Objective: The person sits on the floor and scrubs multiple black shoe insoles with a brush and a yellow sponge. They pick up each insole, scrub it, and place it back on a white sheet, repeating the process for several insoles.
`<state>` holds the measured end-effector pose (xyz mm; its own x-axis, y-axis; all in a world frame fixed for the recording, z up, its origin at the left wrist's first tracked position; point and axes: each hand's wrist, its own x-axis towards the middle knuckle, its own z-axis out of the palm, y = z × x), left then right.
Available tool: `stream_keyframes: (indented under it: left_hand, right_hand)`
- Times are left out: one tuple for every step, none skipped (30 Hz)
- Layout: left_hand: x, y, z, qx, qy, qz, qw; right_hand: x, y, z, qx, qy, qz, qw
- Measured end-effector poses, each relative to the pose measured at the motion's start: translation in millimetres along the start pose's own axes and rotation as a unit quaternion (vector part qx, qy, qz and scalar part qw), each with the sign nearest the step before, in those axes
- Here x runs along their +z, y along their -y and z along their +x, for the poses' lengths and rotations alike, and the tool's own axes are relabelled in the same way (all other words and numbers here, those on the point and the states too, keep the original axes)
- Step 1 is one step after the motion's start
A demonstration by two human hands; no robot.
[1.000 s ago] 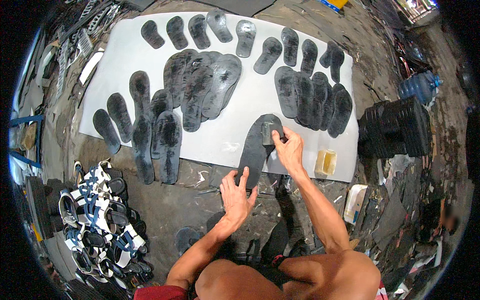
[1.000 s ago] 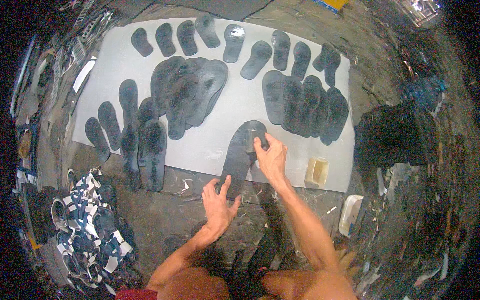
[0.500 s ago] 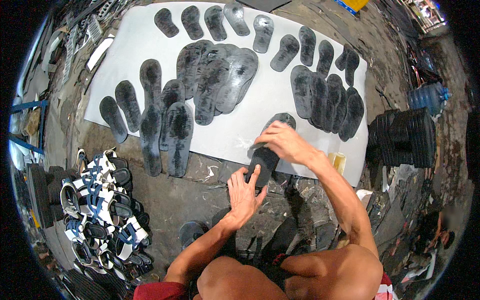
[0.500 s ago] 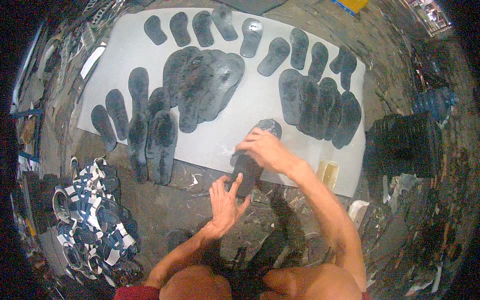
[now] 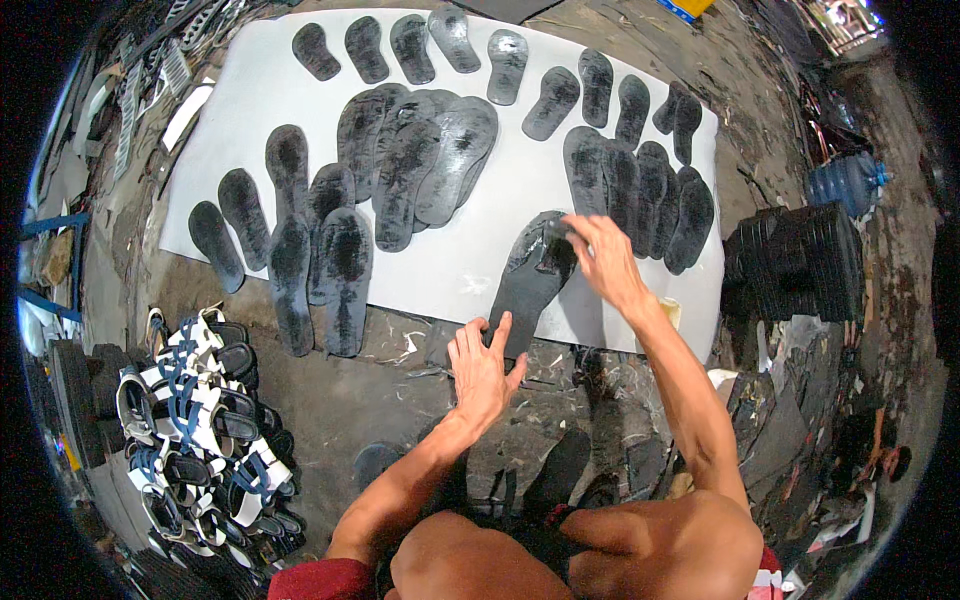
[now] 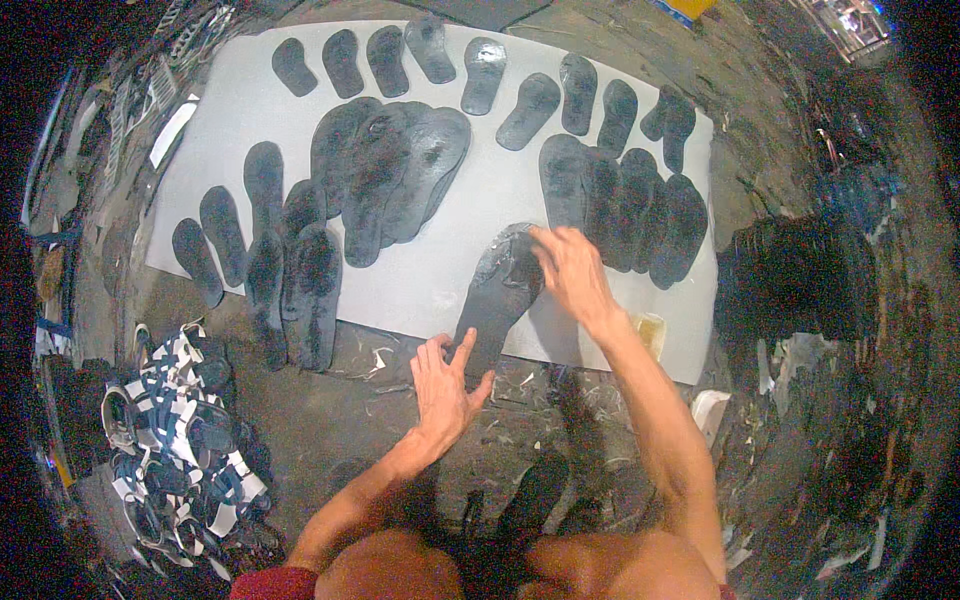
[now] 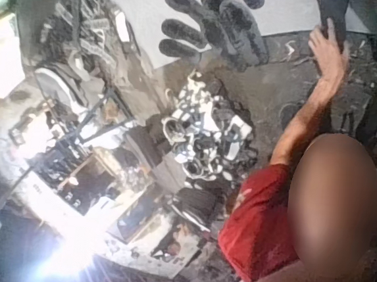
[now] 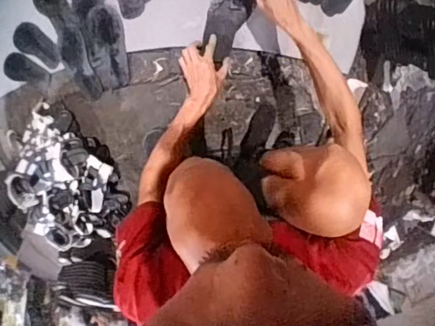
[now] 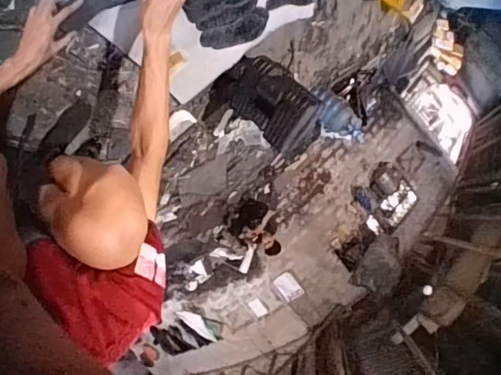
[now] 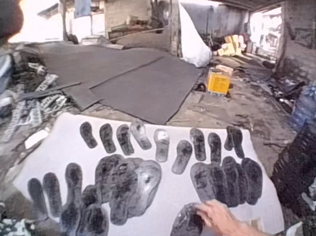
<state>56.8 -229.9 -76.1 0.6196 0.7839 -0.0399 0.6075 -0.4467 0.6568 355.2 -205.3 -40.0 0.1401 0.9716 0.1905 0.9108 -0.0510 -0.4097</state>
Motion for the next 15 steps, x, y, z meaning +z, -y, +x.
stream_keyframes:
  left_hand:
    - [-3,0,0,-0.001,0.005,-0.008,1.000]
    - [-5,-1,0,-0.001,0.009,-0.018,1.000]
    - [-7,-2,0,-0.001,0.013,-0.028,1.000]
    - [-9,1,-2,-0.011,-0.001,-0.059,0.998]
    - [-9,6,-5,-0.018,-0.015,-0.092,0.995]
    - [-10,13,-9,-0.031,-0.031,-0.122,0.992]
    - [-9,21,-11,-0.028,-0.028,-0.129,0.991]
    - [-8,32,-13,-0.021,-0.023,-0.139,0.990]
    - [-7,37,-12,-0.012,-0.020,-0.150,0.988]
    - [-8,38,-10,-0.006,-0.023,-0.168,0.986]
    - [-10,37,-8,-0.008,-0.019,-0.161,0.987]
    - [-11,35,-7,-0.011,-0.015,-0.154,0.988]
    - [-14,34,-7,-0.016,-0.013,-0.145,0.989]
    - [-16,31,-9,-0.028,-0.020,-0.137,0.990]
    - [-17,28,-11,-0.044,-0.028,-0.124,0.991]
  right_hand:
    - [4,-2,9,0.006,-0.017,-0.005,1.000]
    - [6,0,8,0.016,-0.029,0.010,0.999]
    - [9,5,0,0.008,-0.023,0.000,1.000]
    - [19,12,-14,-0.001,-0.016,-0.007,1.000]
    - [25,22,-31,-0.009,-0.011,-0.016,1.000]
    - [33,42,-51,-0.006,0.016,0.012,1.000]
    - [34,66,-75,-0.003,0.043,0.034,0.998]
    - [34,87,-102,-0.011,0.069,0.040,0.997]
    - [33,103,-124,-0.020,0.093,0.044,0.994]
    - [29,116,-137,-0.027,0.100,0.059,0.993]
    - [25,123,-142,-0.033,0.105,0.076,0.991]
    - [25,122,-141,0.031,0.079,0.110,0.990]
    - [17,121,-127,0.113,0.063,0.134,0.982]
    - [7,119,-97,0.195,0.047,0.161,0.966]
    - [6,114,-67,0.273,0.033,0.193,0.942]
